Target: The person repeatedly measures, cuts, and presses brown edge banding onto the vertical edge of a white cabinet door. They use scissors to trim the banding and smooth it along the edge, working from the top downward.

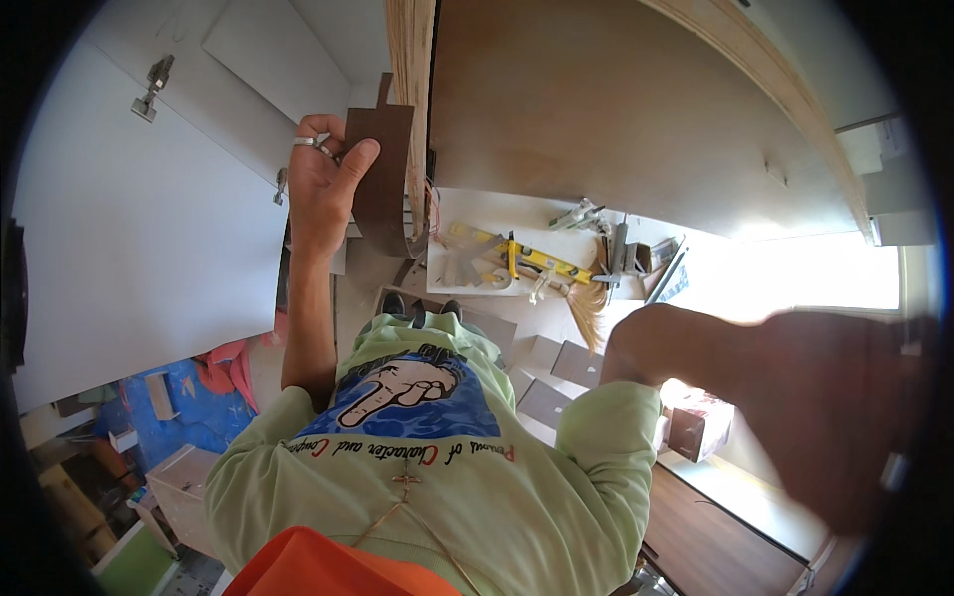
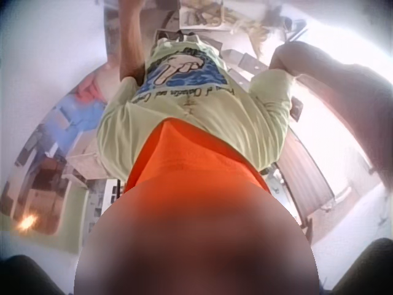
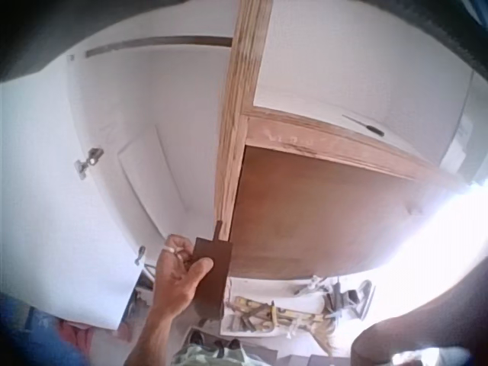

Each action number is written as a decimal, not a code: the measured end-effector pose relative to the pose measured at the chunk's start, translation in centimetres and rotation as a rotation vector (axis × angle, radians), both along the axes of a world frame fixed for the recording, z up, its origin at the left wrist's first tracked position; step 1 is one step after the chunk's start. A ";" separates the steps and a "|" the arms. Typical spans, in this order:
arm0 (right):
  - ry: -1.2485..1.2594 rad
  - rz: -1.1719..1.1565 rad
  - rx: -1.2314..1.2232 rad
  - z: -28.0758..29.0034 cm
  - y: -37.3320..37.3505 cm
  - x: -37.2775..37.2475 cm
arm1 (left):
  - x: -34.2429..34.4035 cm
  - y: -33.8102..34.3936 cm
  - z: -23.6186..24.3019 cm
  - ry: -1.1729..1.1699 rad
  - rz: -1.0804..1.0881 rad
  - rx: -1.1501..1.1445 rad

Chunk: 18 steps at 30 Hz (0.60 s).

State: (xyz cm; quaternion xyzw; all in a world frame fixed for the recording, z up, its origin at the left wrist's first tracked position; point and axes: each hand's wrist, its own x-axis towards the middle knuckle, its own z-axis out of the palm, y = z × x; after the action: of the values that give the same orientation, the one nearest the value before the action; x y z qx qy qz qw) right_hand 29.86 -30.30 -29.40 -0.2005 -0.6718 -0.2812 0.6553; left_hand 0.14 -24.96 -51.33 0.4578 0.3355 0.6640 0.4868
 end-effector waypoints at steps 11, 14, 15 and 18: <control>-0.023 -0.377 -0.641 -2.5 19.0 10.9 | -1.4 1.6 -1.0 0.212 0.035 -0.024; -0.181 -0.586 -0.571 0.0 24.9 16.7 | -1.6 1.6 -0.7 0.265 0.025 -0.046; -0.259 -0.622 -0.539 1.1 27.0 18.6 | -1.7 1.6 -0.6 0.282 0.029 -0.048; -0.425 -0.732 -0.610 4.3 32.9 23.0 | -2.0 1.1 -0.7 0.325 -0.043 -0.104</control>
State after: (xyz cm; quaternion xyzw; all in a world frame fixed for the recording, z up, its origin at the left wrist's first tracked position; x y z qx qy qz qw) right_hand 52.83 2.64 -25.06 -0.5424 -0.7275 -0.3179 0.2748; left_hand -1.90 -23.88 -52.00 0.5403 0.4339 0.5525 0.4632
